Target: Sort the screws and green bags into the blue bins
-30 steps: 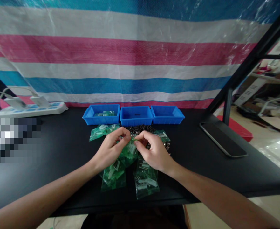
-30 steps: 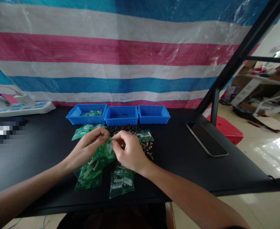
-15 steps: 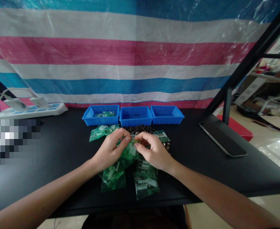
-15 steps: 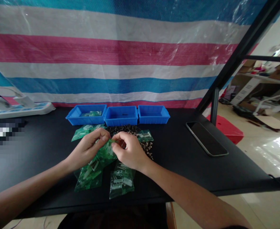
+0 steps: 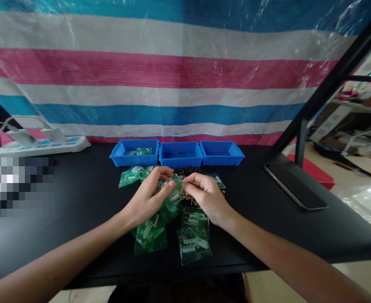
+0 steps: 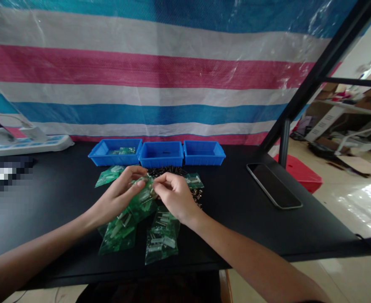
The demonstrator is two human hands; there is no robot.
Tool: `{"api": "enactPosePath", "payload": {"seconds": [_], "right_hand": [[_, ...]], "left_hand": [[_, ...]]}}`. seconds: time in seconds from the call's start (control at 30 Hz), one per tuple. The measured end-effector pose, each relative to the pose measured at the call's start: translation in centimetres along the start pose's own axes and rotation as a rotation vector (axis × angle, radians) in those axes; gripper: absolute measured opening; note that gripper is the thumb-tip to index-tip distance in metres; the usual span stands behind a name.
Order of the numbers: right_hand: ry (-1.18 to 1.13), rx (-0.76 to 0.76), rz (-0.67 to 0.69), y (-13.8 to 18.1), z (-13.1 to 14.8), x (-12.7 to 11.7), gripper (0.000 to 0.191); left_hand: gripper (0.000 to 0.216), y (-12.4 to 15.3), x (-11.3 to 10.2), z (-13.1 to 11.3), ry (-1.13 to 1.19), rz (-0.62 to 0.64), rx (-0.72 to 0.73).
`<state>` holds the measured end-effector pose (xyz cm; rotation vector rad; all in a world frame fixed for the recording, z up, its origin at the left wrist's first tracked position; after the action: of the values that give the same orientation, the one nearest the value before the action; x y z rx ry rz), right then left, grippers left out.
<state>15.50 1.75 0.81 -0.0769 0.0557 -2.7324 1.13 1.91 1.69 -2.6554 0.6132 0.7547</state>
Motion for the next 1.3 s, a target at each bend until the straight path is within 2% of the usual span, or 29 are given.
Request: {"api": "enactPosePath", "payload": {"seconds": [0.1,0.2,0.37,0.5,0.7,0.77,0.97,1.17,1.3], "right_hand": [[-0.028,-0.007,-0.03,-0.1,0.0,-0.2,0.008],[-0.019,0.003,-0.017,-0.2,0.2,-0.6,0.008],[0.039,0.016,0.123,-0.2,1.5,-1.0,0.009],[-0.078,0.033,0.172,-0.2,1.7,-0.9,0.01],[-0.237,0.068,0.229,-0.2,1.1,-0.5,0.009],[-0.144,0.041,0.257,-0.1,1.3,-0.6,0.011],[0.38,-0.094,0.227,0.0,2.1,-1.2,0.011],[0.492,-0.074,0.201,-0.2,1.4,-1.1,0.011],[0.576,-0.18,0.125,0.0,1.3,-1.1,0.002]], "left_hand": [[0.035,0.0,0.4,0.1,0.168,0.067,-0.023],[0.044,0.0,0.4,-0.1,0.258,0.071,0.004],[0.036,-0.3,-0.1,-0.4,0.282,0.143,-0.01],[0.035,-0.5,-0.4,-0.7,0.393,0.205,0.053],[0.029,-0.5,-0.6,-0.9,0.497,0.216,0.137],[0.027,-0.5,-0.7,-0.8,0.474,0.202,0.127],[0.017,-0.6,-0.8,-0.2,0.188,0.144,0.07],[0.012,-0.7,-0.7,-0.1,0.043,0.152,0.09],[0.016,-0.7,-0.6,0.0,0.04,0.168,0.062]]}}
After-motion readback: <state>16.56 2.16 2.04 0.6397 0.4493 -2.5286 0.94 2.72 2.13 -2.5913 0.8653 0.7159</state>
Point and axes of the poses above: each hand's wrist, its own y-axis away from the middle knuckle, its own x-axis out of the palm, z = x × y, the point moved 3 cm from there along -y, towards the middle knuckle, and after that the axes turned 12 degrees about z, right-handed, at the moved point
